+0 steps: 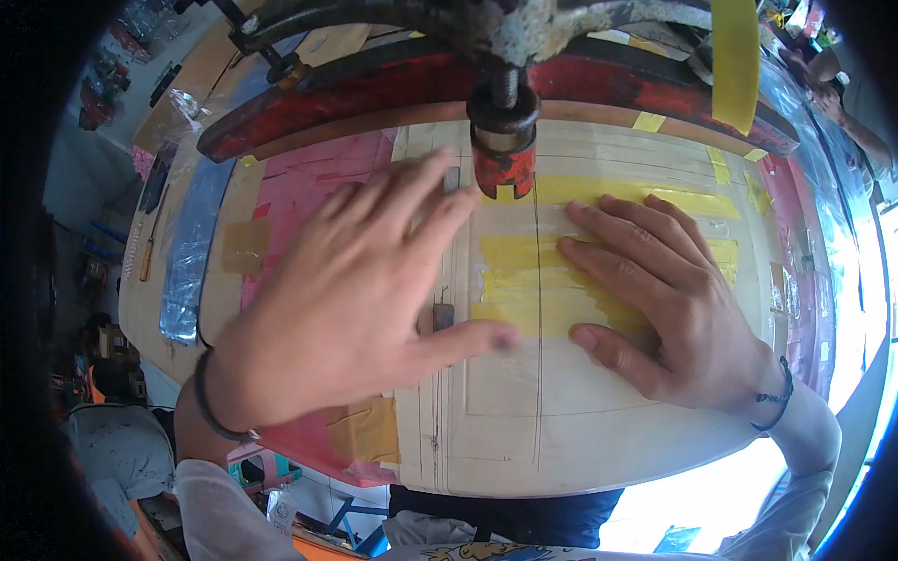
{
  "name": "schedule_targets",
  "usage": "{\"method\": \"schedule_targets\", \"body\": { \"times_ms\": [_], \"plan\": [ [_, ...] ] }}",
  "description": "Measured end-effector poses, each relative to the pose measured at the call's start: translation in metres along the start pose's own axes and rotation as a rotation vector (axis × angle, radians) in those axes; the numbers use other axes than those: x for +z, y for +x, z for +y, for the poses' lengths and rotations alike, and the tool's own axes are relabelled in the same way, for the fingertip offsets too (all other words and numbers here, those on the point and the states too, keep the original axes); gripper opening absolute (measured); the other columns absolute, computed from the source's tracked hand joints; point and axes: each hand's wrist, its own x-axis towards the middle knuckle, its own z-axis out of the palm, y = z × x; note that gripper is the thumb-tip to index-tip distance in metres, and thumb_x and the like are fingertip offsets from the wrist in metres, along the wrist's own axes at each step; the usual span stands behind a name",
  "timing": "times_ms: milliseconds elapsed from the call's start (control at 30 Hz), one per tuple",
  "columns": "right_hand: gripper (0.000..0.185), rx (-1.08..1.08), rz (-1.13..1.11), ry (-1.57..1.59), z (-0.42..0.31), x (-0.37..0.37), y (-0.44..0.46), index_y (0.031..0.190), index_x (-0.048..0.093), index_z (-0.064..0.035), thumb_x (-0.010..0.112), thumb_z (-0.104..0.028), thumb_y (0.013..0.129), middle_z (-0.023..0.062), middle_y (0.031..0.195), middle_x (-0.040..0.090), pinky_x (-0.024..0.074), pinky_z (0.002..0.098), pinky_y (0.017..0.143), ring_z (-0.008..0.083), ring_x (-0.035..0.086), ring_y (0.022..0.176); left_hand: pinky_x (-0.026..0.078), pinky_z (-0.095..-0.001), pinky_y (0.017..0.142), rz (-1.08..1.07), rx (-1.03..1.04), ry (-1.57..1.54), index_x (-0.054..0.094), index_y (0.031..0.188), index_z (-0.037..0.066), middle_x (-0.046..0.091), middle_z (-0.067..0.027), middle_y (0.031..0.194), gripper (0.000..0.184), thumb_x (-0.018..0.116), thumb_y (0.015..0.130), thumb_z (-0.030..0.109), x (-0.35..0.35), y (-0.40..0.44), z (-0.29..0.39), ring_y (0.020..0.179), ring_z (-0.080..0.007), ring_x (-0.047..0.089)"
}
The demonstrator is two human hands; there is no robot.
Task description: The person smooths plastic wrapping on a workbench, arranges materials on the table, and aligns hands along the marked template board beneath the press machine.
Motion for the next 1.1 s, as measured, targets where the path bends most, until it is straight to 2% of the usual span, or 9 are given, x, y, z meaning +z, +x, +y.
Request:
{"method": "schedule_targets", "body": {
  "times_ms": [33, 67, 267, 467, 733, 833, 1100],
  "plan": [
    [0.057, 0.0, 0.003, 0.002, 0.0, 0.0, 0.0, 0.133, 0.063, 0.0007, 0.074, -0.028, 0.085, 0.0193, 0.147, 0.055, 0.0329, 0.0556, 0.116, 0.04, 0.05, 0.136, 0.037, -0.0529, 0.115, -0.06, -0.007, -0.006, 0.043, 0.148, -0.003, 0.039, -0.0326, 0.152, 0.102, 0.057, 0.086, 0.077, -0.005, -0.002, -0.006, 0.14, -0.0463, 0.043],
    [0.057, -0.001, 0.003, 0.004, 0.0, 0.0, 0.0, 0.133, 0.063, 0.0008, 0.074, -0.028, 0.085, 0.0193, 0.147, 0.055, 0.033, 0.0555, 0.116, 0.0399, 0.05, 0.136, 0.03, -0.0557, 0.12, -0.12, 0.014, -0.022, 0.035, 0.156, 0.003, 0.03, -0.0335, 0.158, 0.109, 0.056, 0.083, 0.082, -0.008, -0.004, -0.014, 0.147, -0.0476, 0.033],
    [0.059, 0.004, -0.003, 0.023, 0.001, 0.001, -0.001, 0.132, 0.062, 0.0037, 0.068, -0.032, 0.086, 0.0219, 0.147, 0.053, 0.0298, 0.057, 0.118, 0.0427, 0.046, 0.139, 0.025, -0.0572, 0.122, -0.19, 0.014, -0.072, 0.019, 0.161, 0.005, 0.016, -0.0313, 0.164, 0.124, 0.06, 0.076, 0.084, -0.003, -0.005, -0.024, 0.152, -0.0454, 0.021],
    [0.058, 0.009, 0.005, 0.019, 0.001, 0.001, -0.002, 0.133, 0.061, 0.0035, 0.067, -0.03, 0.086, 0.0212, 0.148, 0.053, 0.0296, 0.0561, 0.118, 0.0417, 0.047, 0.139, 0.023, -0.0617, 0.121, -0.267, 0.023, -0.079, 0.015, 0.162, 0.005, 0.01, -0.0302, 0.165, 0.129, 0.062, 0.072, 0.085, -0.006, -0.003, -0.024, 0.153, -0.0476, 0.014],
    [0.057, -0.006, 0.026, 0.034, 0.005, 0.004, -0.003, 0.134, 0.062, 0.0015, 0.067, -0.03, 0.087, 0.0204, 0.148, 0.053, 0.0299, 0.0554, 0.119, 0.0411, 0.046, 0.14, 0.023, -0.0633, 0.12, -0.234, 0.043, -0.039, 0.013, 0.161, 0.004, 0.011, -0.0323, 0.164, 0.13, 0.063, 0.072, 0.084, -0.002, -0.005, -0.023, 0.152, -0.0501, 0.016],
    [0.053, -0.03, 0.057, 0.037, 0.004, 0.003, -0.002, 0.132, 0.063, 0.0, 0.074, -0.023, 0.086, 0.0189, 0.145, 0.055, 0.0341, 0.0536, 0.116, 0.0387, 0.049, 0.137, 0.023, -0.0634, 0.12, -0.212, 0.044, -0.038, 0.015, 0.161, 0.004, 0.013, -0.0338, 0.163, 0.128, 0.063, 0.073, 0.083, 0.0, -0.005, -0.021, 0.151, -0.0506, 0.016],
    [0.054, -0.013, 0.032, 0.053, 0.004, 0.001, -0.002, 0.134, 0.062, -0.0016, 0.074, -0.024, 0.087, 0.0187, 0.147, 0.054, 0.0338, 0.0528, 0.117, 0.0395, 0.047, 0.138, 0.024, -0.063, 0.12, -0.166, 0.044, -0.011, 0.019, 0.159, 0.002, 0.018, -0.0358, 0.16, 0.127, 0.062, 0.073, 0.085, 0.001, -0.003, -0.016, 0.149, -0.0525, 0.021]
  ]
}}
